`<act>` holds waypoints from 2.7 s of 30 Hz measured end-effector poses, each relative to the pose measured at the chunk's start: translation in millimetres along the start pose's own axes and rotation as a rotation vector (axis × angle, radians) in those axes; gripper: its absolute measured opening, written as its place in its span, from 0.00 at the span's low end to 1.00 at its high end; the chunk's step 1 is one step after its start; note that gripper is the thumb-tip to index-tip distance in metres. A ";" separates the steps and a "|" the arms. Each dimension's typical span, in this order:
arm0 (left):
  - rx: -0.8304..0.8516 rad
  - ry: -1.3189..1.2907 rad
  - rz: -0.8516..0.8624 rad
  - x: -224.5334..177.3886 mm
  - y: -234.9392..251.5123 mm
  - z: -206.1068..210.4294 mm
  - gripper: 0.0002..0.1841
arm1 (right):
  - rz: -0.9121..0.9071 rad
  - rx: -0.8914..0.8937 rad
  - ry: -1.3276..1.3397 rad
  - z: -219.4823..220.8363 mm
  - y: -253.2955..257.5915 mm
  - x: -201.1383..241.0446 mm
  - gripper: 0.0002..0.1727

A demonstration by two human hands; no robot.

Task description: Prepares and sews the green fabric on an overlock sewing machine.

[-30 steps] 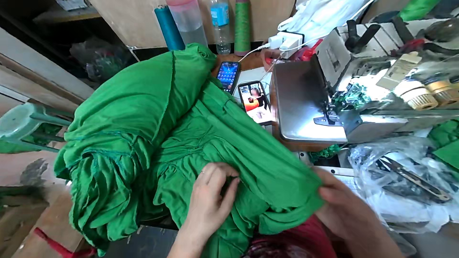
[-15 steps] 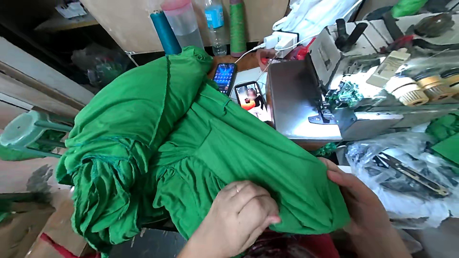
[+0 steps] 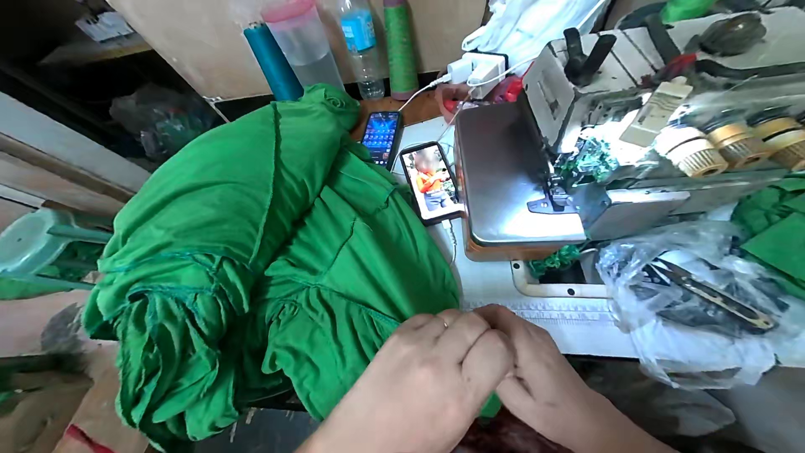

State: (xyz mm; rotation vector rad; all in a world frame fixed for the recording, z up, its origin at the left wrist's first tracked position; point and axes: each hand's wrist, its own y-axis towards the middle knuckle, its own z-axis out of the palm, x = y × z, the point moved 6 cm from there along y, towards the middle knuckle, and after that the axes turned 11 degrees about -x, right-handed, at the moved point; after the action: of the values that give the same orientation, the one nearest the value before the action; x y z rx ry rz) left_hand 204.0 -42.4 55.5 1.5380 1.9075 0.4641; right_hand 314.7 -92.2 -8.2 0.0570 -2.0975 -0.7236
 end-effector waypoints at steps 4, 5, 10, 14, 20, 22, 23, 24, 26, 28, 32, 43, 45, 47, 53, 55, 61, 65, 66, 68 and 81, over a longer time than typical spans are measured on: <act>0.005 -0.100 -0.054 14.2 -10.7 -2.0 0.13 | -0.011 0.009 0.272 -12.2 1.7 -14.9 0.10; 0.020 -0.096 -0.052 16.7 -12.3 -2.2 0.13 | -0.015 0.015 0.289 -17.8 2.1 -16.7 0.11; 0.000 -0.051 -0.038 18.9 -11.6 -4.2 0.14 | 0.002 -0.046 0.181 -31.5 3.3 -25.6 0.19; -0.010 -0.058 -0.045 16.3 -6.8 -4.3 0.19 | -0.058 -0.033 0.161 -23.8 -0.8 -21.9 0.21; 0.012 -0.012 -0.007 12.4 1.1 -5.5 0.22 | -0.167 -0.051 0.096 -21.1 -0.3 -12.8 0.06; 0.027 -0.011 -0.010 13.2 2.9 -8.9 0.21 | -0.174 -0.051 0.080 -20.5 -1.7 -14.6 0.07; 0.039 -0.014 -0.012 13.8 3.5 -10.2 0.20 | -0.172 -0.043 0.086 -19.9 -2.3 -15.3 0.07; 0.044 -0.015 -0.010 14.4 4.0 -11.0 0.19 | -0.167 -0.031 0.109 -19.5 -3.0 -15.5 0.07; 0.051 -0.023 -0.007 15.2 5.0 -12.3 0.17 | -0.150 0.011 0.193 -19.8 -3.7 -14.5 0.08; 0.054 -0.040 -0.011 15.9 6.0 -13.9 0.15 | -0.101 0.067 0.319 -20.6 -3.2 -13.5 0.07; 0.048 -0.078 -0.029 16.6 7.1 -15.0 0.12 | -0.026 0.150 0.473 -21.0 -2.6 -13.2 0.14; 0.064 -0.105 -0.039 16.7 5.8 -14.9 0.10 | -0.031 0.053 0.402 -21.9 -0.9 -15.3 0.13; 0.061 -0.101 -0.032 16.1 6.0 -14.3 0.11 | -0.085 0.044 0.330 -21.9 0.3 -11.7 0.13; 0.062 -0.103 -0.030 16.2 5.9 -15.0 0.11 | -0.115 0.027 0.301 -21.8 0.5 -10.2 0.11; 0.052 -0.099 -0.049 22.2 4.3 -28.2 0.12 | -0.058 0.116 0.420 -25.8 -2.8 -15.4 0.06; 0.046 -0.081 -0.064 27.0 3.8 -38.2 0.12 | -0.051 0.188 0.438 -26.8 -6.8 -16.5 0.08; 0.064 -0.077 -0.103 41.1 1.3 -76.7 0.11 | 0.006 0.352 0.611 -30.9 -17.9 -26.5 0.17; 0.058 -0.008 -0.110 48.8 -4.2 -102.7 0.10 | 0.101 0.284 0.672 -32.8 -19.1 -33.0 0.09; 0.052 -0.003 -0.103 50.7 -5.5 -109.9 0.10 | 0.114 0.267 0.662 -32.9 -18.5 -33.2 0.08; 0.049 -0.017 -0.098 53.3 -4.2 -123.3 0.10 | 0.109 0.243 0.648 -33.3 -16.4 -32.9 0.10; -0.119 0.392 -0.198 127.7 18.5 -65.3 0.12 | 0.185 0.073 0.380 -34.0 -16.3 -64.0 0.13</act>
State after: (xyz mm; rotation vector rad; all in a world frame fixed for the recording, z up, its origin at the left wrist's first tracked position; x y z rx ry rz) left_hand 159.4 92.4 82.5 1.2309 2.2539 0.8206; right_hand 375.8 -102.7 -49.1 0.0365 -1.7374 -0.4817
